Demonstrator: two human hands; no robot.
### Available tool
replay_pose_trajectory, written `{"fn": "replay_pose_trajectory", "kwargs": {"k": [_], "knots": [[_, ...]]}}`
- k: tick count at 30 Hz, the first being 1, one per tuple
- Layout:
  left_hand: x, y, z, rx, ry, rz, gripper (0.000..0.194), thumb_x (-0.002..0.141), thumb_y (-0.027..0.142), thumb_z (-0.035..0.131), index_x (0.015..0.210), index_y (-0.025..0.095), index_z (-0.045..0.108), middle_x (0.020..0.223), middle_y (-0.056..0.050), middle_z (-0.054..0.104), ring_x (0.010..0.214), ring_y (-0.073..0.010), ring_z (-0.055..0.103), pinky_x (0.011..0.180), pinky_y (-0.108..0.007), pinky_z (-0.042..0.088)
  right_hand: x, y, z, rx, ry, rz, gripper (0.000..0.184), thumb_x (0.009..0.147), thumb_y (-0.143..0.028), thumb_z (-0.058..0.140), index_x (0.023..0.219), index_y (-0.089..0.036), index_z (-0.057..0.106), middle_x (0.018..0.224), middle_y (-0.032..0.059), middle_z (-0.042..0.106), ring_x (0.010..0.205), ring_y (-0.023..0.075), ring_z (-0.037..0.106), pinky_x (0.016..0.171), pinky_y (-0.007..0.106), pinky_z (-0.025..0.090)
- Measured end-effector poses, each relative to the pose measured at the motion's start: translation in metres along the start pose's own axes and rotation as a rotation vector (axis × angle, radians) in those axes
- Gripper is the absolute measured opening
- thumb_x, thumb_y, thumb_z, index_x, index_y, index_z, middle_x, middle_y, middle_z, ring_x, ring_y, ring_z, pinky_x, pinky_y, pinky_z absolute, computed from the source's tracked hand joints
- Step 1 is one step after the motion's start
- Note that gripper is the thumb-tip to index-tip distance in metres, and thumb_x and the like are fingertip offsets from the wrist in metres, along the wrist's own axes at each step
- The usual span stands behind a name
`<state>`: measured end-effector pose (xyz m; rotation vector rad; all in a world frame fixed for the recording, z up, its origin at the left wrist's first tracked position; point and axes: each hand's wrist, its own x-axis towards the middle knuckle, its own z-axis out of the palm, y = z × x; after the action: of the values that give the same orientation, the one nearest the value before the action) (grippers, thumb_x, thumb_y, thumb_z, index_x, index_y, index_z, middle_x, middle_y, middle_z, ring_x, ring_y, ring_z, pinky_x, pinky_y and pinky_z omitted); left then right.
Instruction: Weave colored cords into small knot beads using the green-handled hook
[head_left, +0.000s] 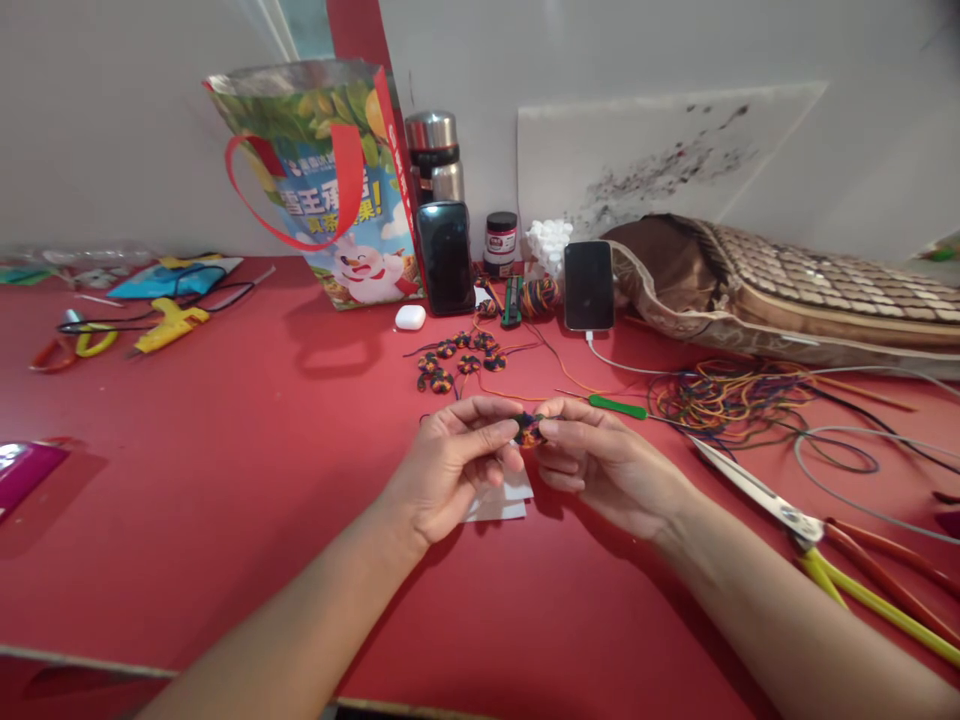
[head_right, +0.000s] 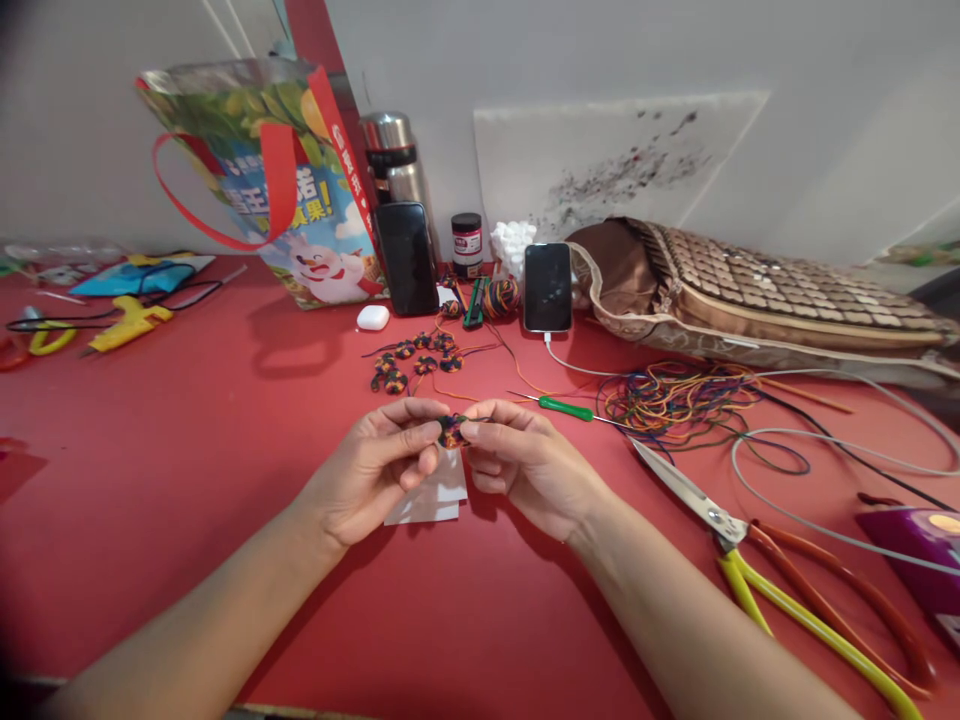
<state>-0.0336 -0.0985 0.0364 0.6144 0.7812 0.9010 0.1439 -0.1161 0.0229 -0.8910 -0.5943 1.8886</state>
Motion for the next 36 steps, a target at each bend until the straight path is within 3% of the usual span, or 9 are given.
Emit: {"fn": "replay_pose_trajectory", "kwargs": {"k": [7, 13, 19, 25, 36], "knots": [[0.0015, 0.0006, -0.0014, -0.061, 0.028, 0.034, 0.021, 0.066, 0.005, 0.091, 0.083, 0.014, 0.082, 0.059, -0.002, 0.071, 0.052, -0.0095, 0.067, 0.045, -0.011, 0.049, 0.0017, 0.0011, -0.0002, 0.044, 0.039, 0.008, 0.035, 0.059, -0.026, 0.099, 0.073, -0.019, 0.068, 0.055, -0.0086, 0.046, 0.05, 0.0061, 0.035, 0.045, 0.02, 0.023], [0.0031, 0.0012, -0.0004, -0.079, 0.082, 0.048, 0.019, 0.067, 0.002, 0.088, 0.082, 0.012, 0.081, 0.059, -0.001, 0.071, 0.05, -0.0086, 0.067, 0.045, -0.01, 0.05, 0.0019, 0.0017, -0.0017, 0.076, 0.04, 0.019, 0.036, 0.062, -0.027, 0.1, 0.074, -0.018, 0.068, 0.057, -0.0089, 0.047, 0.05, 0.0048, 0.037, 0.045, 0.019, 0.025], [0.0029, 0.0002, -0.0019, -0.042, 0.048, 0.024, 0.027, 0.066, 0.015, 0.094, 0.089, 0.01, 0.081, 0.062, -0.005, 0.072, 0.054, -0.0101, 0.068, 0.046, -0.012, 0.052, 0.0019, 0.0011, -0.0015, 0.073, 0.051, 0.019, 0.036, 0.062, -0.028, 0.101, 0.073, -0.016, 0.069, 0.06, -0.0072, 0.053, 0.05, 0.0041, 0.039, 0.045, 0.019, 0.027], [0.0032, -0.0041, -0.0004, 0.019, 0.014, 0.023, 0.03, 0.06, 0.018, 0.098, 0.079, 0.012, 0.075, 0.063, -0.004, 0.072, 0.054, -0.0103, 0.066, 0.045, -0.013, 0.051, 0.0017, 0.0007, -0.0014, 0.047, 0.054, 0.017, 0.036, 0.063, -0.031, 0.1, 0.075, -0.016, 0.07, 0.064, -0.0038, 0.061, 0.051, 0.0044, 0.04, 0.046, 0.019, 0.029], [0.0046, -0.0021, -0.0037, -0.022, -0.002, -0.056, 0.03, 0.065, 0.024, 0.094, 0.078, 0.011, 0.07, 0.059, 0.001, 0.065, 0.045, -0.0034, 0.052, 0.044, -0.012, 0.043, -0.001, 0.0015, 0.0019, 0.023, 0.03, 0.02, 0.036, 0.061, -0.032, 0.101, 0.075, -0.017, 0.071, 0.06, -0.0046, 0.06, 0.05, 0.0055, 0.045, 0.047, 0.02, 0.031]]}}
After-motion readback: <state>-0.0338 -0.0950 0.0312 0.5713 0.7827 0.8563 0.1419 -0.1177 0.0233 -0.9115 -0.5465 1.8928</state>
